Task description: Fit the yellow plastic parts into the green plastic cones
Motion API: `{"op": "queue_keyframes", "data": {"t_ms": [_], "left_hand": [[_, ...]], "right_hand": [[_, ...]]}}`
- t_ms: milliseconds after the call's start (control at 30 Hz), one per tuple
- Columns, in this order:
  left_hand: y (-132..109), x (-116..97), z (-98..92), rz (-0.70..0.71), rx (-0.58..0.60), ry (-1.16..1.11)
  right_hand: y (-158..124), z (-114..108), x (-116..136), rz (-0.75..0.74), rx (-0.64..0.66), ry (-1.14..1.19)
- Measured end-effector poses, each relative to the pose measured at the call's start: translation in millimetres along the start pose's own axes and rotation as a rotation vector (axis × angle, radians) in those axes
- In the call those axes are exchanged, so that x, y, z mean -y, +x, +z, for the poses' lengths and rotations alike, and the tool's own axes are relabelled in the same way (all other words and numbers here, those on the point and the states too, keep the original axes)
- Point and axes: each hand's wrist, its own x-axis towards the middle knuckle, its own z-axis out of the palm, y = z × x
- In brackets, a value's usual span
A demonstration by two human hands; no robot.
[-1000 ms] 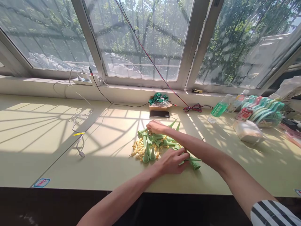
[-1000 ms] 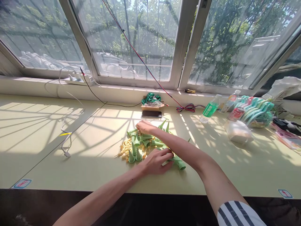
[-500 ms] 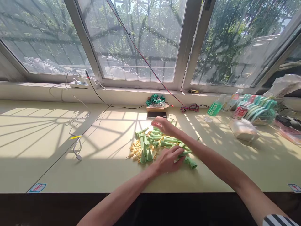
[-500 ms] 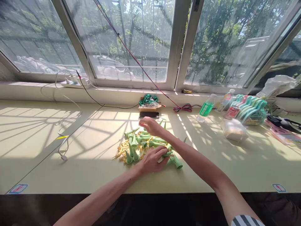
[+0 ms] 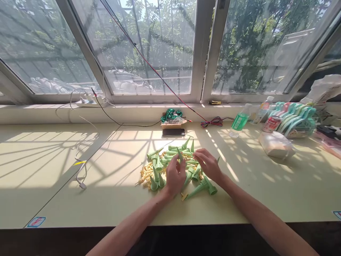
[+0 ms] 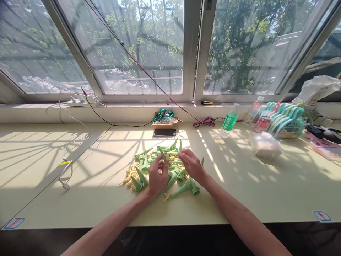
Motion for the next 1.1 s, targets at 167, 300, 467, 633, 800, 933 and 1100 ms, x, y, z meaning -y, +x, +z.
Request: {"op": "queue_keyframes", "data": {"t_ms": [167,300,467,633,800,933,1100], "left_hand": [[6.0,0.0,-1.4,-0.054,0.03,-0.029],[8.4,-1.8,-2.1,-0.051,0.041,-0.027],[9.9,-1.4,-3.1,-0.045,0.045,-0.046],[9.8,0.1,-2.8,-0.078,0.066,-0.069],[9.2,-1.4,-2.7,-0.083,0.109,-0.095],[8.7,-1.7,-2.9,-0.091,0.116,-0.102],[8.2,-1.1,-3.1,-0.083,0.134,-0.077]], "right_hand": [[-0.4,0.7,-0.4,0.052,-0.052,0.003],[-0.9,-1.9,4.3,0.078,-0.044,0.036],[0.7,-3.0,10.0,0.072,-0.067,0.076],[-0.2,-1.9,12.7,0.103,-0.079,0.08],[-1.4,-0.8,11.5,0.125,-0.074,0.087],[-2.3,-0.5,11.0,0.145,-0.073,0.096],[-4.1,0.3,11.7,0.153,-0.051,0.11]]}}
